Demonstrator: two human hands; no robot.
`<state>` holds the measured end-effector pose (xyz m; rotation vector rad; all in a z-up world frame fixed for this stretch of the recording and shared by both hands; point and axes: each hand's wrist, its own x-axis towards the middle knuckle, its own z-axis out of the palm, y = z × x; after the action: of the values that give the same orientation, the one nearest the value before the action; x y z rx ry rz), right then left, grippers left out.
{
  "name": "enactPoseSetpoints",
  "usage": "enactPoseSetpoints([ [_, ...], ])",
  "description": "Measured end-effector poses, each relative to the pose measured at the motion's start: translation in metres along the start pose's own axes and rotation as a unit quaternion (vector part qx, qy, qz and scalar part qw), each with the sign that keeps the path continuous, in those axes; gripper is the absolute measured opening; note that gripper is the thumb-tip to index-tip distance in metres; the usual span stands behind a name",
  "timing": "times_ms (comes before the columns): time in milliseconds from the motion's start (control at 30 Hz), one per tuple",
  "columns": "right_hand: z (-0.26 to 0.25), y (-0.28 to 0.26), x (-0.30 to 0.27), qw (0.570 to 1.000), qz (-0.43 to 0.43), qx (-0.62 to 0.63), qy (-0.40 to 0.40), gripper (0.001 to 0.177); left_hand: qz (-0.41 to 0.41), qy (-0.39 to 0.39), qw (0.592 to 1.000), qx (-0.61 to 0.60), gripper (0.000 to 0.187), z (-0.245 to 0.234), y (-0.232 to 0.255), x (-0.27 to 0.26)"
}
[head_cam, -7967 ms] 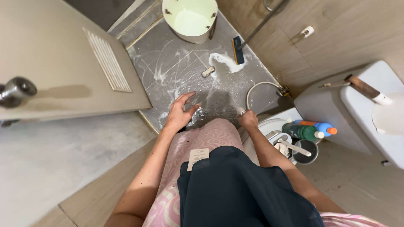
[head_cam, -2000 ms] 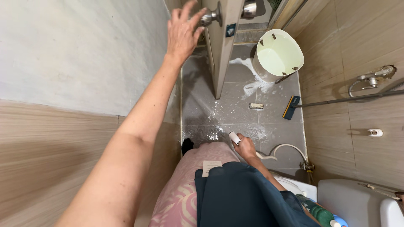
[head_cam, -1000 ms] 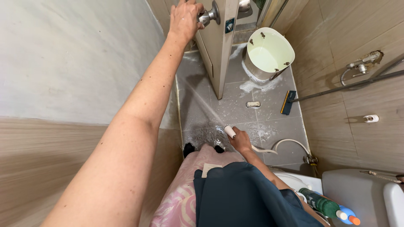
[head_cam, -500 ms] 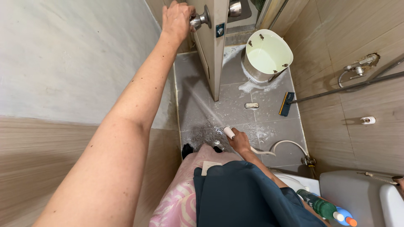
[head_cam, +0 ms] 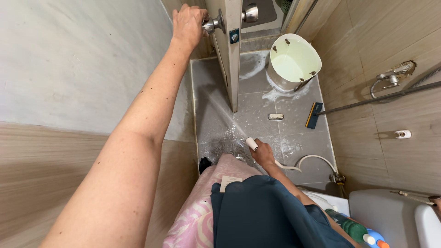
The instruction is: The person scrubs the tiled bathroom floor with a handheld brush, focusing on the corners and edges near the walls. They then use a handheld shower hose to rinse the soapy water from the floor and into the drain.
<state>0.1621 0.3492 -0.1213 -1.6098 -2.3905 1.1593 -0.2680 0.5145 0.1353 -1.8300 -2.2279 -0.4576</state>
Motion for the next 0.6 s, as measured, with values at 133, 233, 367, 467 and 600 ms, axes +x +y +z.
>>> enactPoseSetpoints([
  [133, -0.001, 0.0, 0.0, 1.0, 0.009, -0.007, -0.008, 0.02, 0.004, 0.006, 1.0, -0.006, 0.041, 0.001, -0.003, -0.001],
  [233, 0.001, 0.0, -0.002, 1.0, 0.004, -0.011, -0.001, 0.019, 0.012, 0.011, 1.0, -0.007, 0.042, 0.002, -0.004, 0.001],
  [367, 0.0, 0.005, -0.002, 1.0, 0.018, -0.017, -0.019, 0.02, 0.019, 0.02, 1.0, -0.011, 0.041, 0.006, -0.003, 0.001],
  [467, -0.001, 0.008, -0.002, 0.999, 0.027, -0.026, -0.022, 0.02, 0.024, 0.027, 0.999, -0.015, 0.041, 0.01, 0.0, 0.003],
  [600, -0.003, 0.01, -0.003, 0.999, 0.019, -0.036, -0.016, 0.023, 0.02, 0.018, 1.0, -0.009, 0.04, 0.015, 0.003, 0.008],
])
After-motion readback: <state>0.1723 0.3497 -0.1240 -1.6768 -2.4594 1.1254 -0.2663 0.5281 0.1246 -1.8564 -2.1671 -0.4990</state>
